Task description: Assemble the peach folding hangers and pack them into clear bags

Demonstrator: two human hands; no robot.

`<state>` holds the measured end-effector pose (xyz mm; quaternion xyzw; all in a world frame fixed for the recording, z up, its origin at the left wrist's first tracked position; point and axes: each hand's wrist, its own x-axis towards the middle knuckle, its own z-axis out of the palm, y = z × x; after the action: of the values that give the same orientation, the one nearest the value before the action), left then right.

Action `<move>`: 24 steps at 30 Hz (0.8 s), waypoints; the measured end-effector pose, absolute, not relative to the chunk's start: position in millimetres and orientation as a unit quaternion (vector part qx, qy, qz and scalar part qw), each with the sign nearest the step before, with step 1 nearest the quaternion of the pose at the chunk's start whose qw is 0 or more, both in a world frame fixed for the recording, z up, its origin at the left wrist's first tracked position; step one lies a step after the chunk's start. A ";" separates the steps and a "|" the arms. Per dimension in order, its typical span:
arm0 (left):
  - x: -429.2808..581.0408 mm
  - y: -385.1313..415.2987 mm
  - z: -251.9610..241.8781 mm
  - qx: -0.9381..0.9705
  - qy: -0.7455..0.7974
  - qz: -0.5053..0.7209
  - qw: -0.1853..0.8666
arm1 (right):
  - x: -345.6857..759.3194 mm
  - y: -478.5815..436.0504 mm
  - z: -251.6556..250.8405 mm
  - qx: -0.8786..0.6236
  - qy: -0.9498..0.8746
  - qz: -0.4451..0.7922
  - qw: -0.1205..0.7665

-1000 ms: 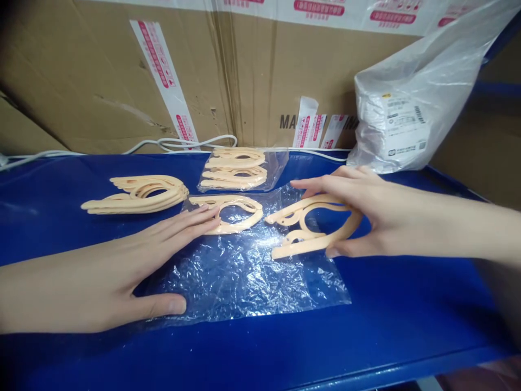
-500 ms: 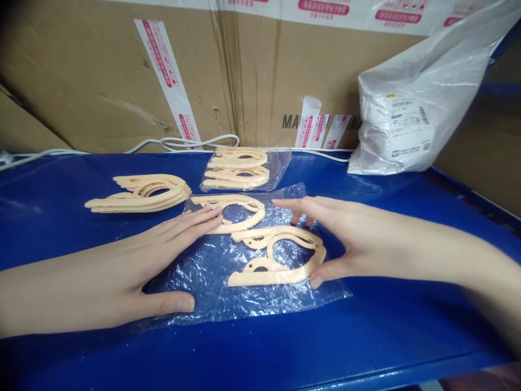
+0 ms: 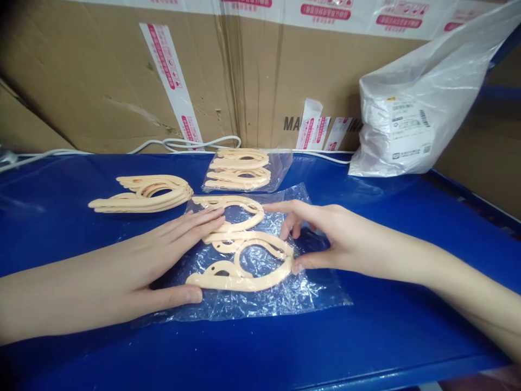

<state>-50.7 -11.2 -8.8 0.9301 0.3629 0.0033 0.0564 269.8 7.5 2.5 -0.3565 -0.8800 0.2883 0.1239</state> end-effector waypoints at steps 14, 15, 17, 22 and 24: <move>-50.8 -11.9 -11.2 0.931 0.360 0.018 0.055 | 253.2 5.4 -16.4 -0.349 -0.877 0.255 0.210; -50.5 -11.5 -11.1 0.931 0.359 0.015 0.057 | 252.8 5.1 -16.1 -0.351 -0.878 0.249 0.212; -50.1 -10.8 -10.6 0.931 0.359 0.008 0.060 | 252.1 4.7 -15.9 -0.355 -0.879 0.239 0.212; -48.5 -11.4 -10.4 0.932 0.359 0.018 0.058 | 252.2 4.1 -15.6 -0.365 -0.880 0.221 0.208; -48.1 -12.4 -10.0 0.931 0.359 0.024 0.058 | 254.5 4.4 -13.8 -0.368 -0.882 0.216 0.197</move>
<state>-48.1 -12.4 -10.0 0.9313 0.3590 0.0237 0.0576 254.5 4.4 -13.8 -0.3684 -0.8825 0.2165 0.1966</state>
